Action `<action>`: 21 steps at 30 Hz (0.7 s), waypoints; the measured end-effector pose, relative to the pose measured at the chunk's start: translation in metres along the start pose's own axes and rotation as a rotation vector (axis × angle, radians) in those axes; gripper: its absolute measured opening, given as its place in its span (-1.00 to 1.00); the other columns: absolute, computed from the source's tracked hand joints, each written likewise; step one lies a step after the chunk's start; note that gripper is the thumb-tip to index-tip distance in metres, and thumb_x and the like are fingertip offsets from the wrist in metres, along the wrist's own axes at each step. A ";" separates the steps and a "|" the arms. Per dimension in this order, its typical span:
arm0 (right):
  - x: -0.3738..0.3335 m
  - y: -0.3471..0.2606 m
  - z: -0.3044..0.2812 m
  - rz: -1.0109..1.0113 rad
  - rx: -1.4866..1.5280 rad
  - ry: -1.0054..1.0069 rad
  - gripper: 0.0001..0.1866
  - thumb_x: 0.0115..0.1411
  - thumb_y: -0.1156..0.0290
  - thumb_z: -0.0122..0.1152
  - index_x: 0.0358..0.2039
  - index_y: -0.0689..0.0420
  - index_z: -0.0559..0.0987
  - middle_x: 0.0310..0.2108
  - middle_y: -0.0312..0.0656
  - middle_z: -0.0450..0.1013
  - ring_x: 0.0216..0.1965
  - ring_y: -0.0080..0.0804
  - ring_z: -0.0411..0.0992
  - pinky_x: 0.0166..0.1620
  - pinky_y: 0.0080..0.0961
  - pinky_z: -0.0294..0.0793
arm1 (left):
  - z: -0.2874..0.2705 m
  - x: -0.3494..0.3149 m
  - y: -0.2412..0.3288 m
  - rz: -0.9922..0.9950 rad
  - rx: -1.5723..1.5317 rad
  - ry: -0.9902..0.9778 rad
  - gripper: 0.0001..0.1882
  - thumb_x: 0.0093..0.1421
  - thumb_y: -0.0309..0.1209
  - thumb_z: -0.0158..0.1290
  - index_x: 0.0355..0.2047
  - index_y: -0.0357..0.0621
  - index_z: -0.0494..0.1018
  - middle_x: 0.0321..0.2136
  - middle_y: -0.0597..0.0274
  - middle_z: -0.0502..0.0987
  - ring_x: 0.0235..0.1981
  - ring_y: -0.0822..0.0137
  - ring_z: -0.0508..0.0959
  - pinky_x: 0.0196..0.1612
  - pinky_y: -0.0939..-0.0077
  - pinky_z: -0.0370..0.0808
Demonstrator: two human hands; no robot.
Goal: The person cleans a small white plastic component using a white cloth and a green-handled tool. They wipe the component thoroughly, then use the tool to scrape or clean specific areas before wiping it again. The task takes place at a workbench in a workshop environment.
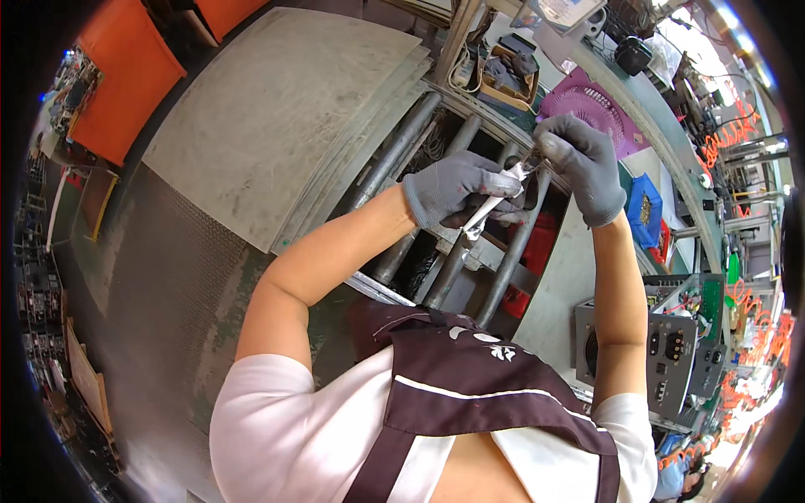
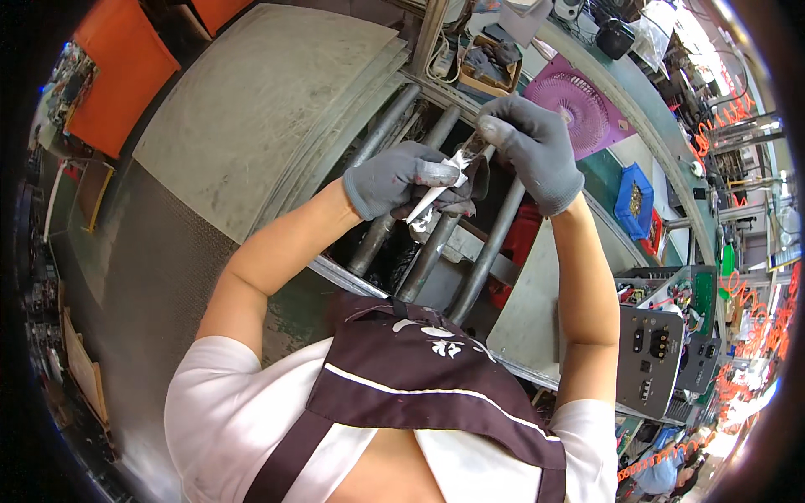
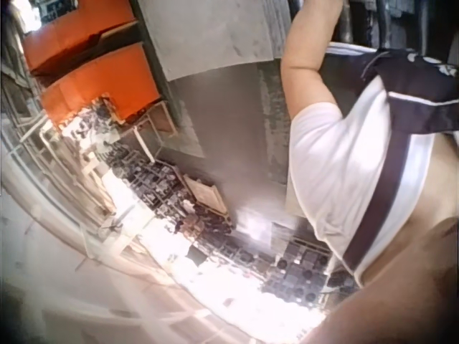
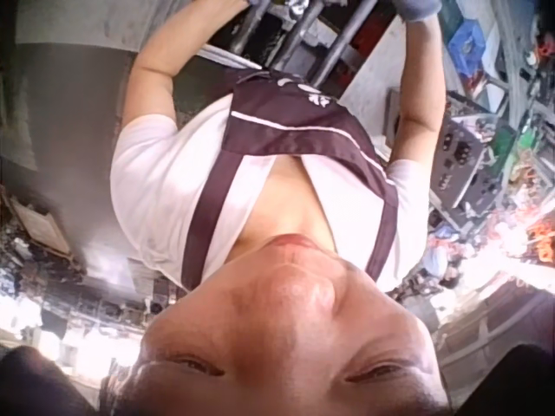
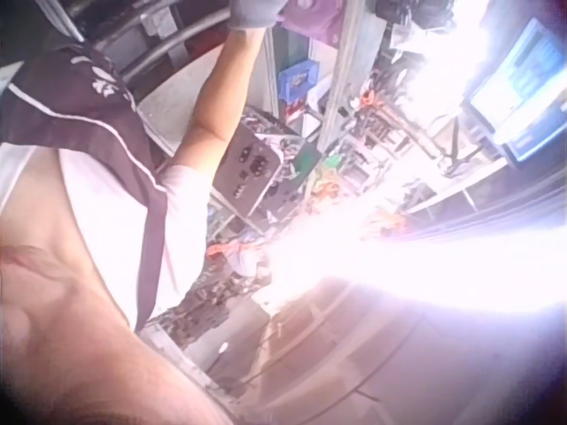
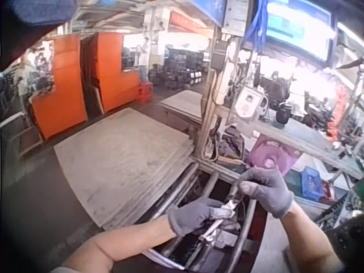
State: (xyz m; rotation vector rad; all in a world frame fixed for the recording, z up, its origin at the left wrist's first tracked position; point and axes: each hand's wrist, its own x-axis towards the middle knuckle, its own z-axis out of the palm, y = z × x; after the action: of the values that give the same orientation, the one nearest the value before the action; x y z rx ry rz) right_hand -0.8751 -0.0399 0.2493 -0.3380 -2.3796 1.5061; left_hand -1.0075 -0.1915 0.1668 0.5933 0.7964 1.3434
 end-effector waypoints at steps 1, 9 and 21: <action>0.000 -0.002 -0.001 -0.015 -0.007 0.007 -0.71 0.18 0.23 0.20 -0.31 0.24 0.53 -0.47 -0.35 0.44 -0.48 -0.71 0.31 -0.40 -0.71 0.30 | 0.000 0.000 -0.001 -0.007 -0.010 -0.009 -0.67 0.16 -0.34 0.10 -0.25 -0.46 0.45 -0.38 0.03 0.53 -0.36 0.25 0.61 -0.20 0.45 0.57; -0.008 0.005 0.015 -0.042 0.026 -0.100 -0.74 0.18 0.29 0.18 -0.34 0.27 0.52 -0.47 -0.28 0.46 -0.40 -0.59 0.39 -0.30 -0.61 0.39 | 0.006 -0.002 0.000 0.032 -0.055 -0.025 -0.67 0.16 -0.34 0.13 -0.24 -0.43 0.44 -0.39 0.08 0.53 -0.38 0.31 0.60 -0.17 0.42 0.59; -0.007 0.015 -0.012 0.002 0.143 0.070 -0.74 0.19 0.26 0.15 -0.30 0.22 0.52 -0.47 -0.37 0.41 -0.45 -0.69 0.30 -0.38 -0.70 0.27 | -0.009 -0.004 -0.015 0.058 -0.101 -0.134 -0.65 0.20 -0.25 0.07 -0.29 -0.40 0.48 -0.41 0.03 0.56 -0.31 0.27 0.63 -0.30 0.61 0.56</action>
State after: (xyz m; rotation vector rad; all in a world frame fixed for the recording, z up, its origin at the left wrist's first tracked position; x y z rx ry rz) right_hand -0.8640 -0.0261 0.2396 -0.3540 -2.2043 1.6276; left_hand -1.0056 -0.1983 0.1499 0.6231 0.6029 1.3735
